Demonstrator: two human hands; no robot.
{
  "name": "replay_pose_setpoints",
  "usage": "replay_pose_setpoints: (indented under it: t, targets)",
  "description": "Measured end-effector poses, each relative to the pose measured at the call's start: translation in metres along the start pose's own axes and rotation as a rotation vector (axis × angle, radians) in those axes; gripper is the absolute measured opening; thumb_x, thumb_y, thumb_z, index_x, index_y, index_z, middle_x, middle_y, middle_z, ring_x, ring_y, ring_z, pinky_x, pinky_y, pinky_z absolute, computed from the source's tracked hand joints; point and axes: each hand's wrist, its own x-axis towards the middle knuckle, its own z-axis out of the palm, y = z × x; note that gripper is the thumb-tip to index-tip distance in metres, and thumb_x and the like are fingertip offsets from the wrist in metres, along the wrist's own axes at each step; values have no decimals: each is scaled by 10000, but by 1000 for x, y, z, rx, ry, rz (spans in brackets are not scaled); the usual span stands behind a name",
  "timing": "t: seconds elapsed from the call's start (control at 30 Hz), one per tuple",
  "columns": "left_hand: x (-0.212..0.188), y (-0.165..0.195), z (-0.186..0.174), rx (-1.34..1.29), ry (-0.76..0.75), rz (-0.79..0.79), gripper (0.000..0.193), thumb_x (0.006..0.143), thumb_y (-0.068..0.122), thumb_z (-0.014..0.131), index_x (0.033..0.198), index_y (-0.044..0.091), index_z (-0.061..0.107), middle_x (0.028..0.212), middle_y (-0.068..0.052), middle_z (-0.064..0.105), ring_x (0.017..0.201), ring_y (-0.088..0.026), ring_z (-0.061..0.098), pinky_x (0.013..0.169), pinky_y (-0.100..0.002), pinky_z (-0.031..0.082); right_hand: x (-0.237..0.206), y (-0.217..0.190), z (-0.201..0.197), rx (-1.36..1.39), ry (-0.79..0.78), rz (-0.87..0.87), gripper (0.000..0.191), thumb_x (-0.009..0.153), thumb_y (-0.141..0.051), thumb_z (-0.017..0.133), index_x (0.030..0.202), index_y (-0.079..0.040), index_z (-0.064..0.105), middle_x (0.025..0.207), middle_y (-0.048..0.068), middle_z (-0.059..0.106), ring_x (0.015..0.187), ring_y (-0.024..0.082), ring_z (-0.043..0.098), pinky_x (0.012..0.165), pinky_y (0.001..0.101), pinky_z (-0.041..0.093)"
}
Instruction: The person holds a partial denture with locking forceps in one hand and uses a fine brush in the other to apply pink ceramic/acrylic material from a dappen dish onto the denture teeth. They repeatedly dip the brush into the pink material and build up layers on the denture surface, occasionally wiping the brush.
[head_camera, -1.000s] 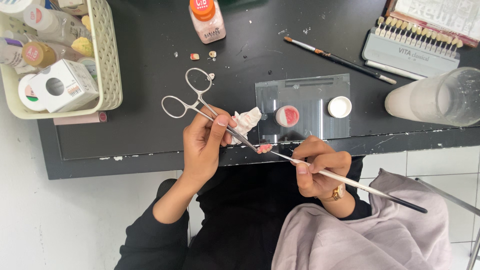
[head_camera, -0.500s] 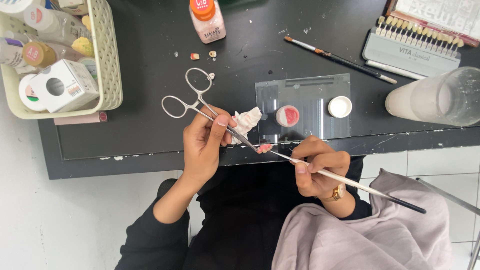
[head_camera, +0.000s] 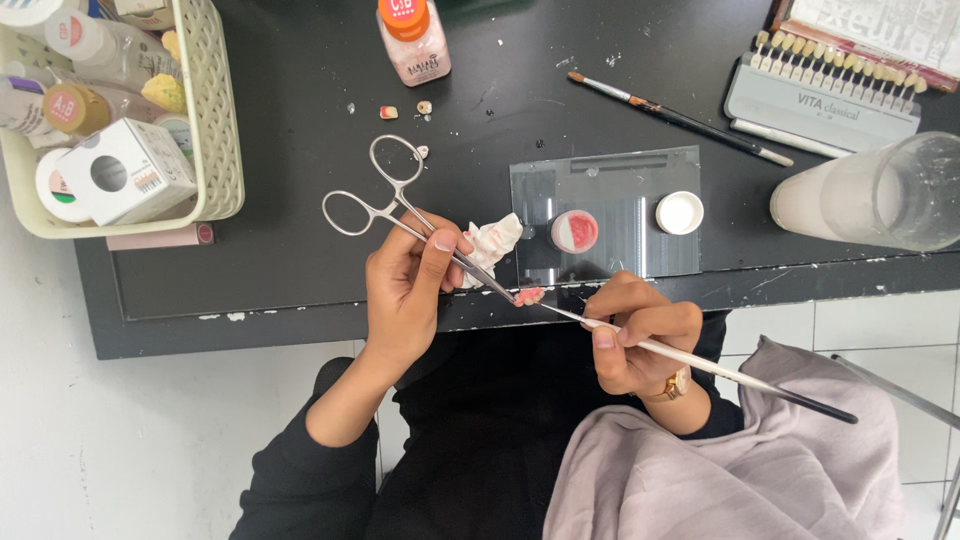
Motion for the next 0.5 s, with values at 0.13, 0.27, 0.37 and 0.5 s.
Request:
replay_pose_setpoints:
  t: [0.13,0.27,0.37,0.5]
  targets:
    - [1,-1,0,-13,-3,-1,204,1116,201,537,1035,34,621,973,-30,695,702,-53,568,620,-212,472,0,0,-1,9,-4,9,266,926,7,595,1039,-102,380,812,130,630,620,122,493,573,265,433]
    - [0,-2,0,-19,-3,13,203,1125,197,536,1037,34,618,987,-32,686,705,-54,562,627,-212,467,1,-1,0,-15,-8,17,268,931,2,598,1044,-103,378,819,135,632,625,122,487,580,267,436]
    - [0,-1,0,-11,-1,10,203,1123,198,535,1037,35,619,984,-31,687,703,-53,565,626,-211,469,1,-2,1,-28,-11,27,273,938,-3,602,1050,-104,374,823,138,634,627,122,485,583,266,431]
    - [1,0,0,3,-1,2,209,1117,204,532,1030,37,623,963,-26,693,694,-50,568,618,-210,472,3,-1,4,-53,23,2,268,942,-17,600,1046,-96,366,807,141,631,603,115,503,551,247,433]
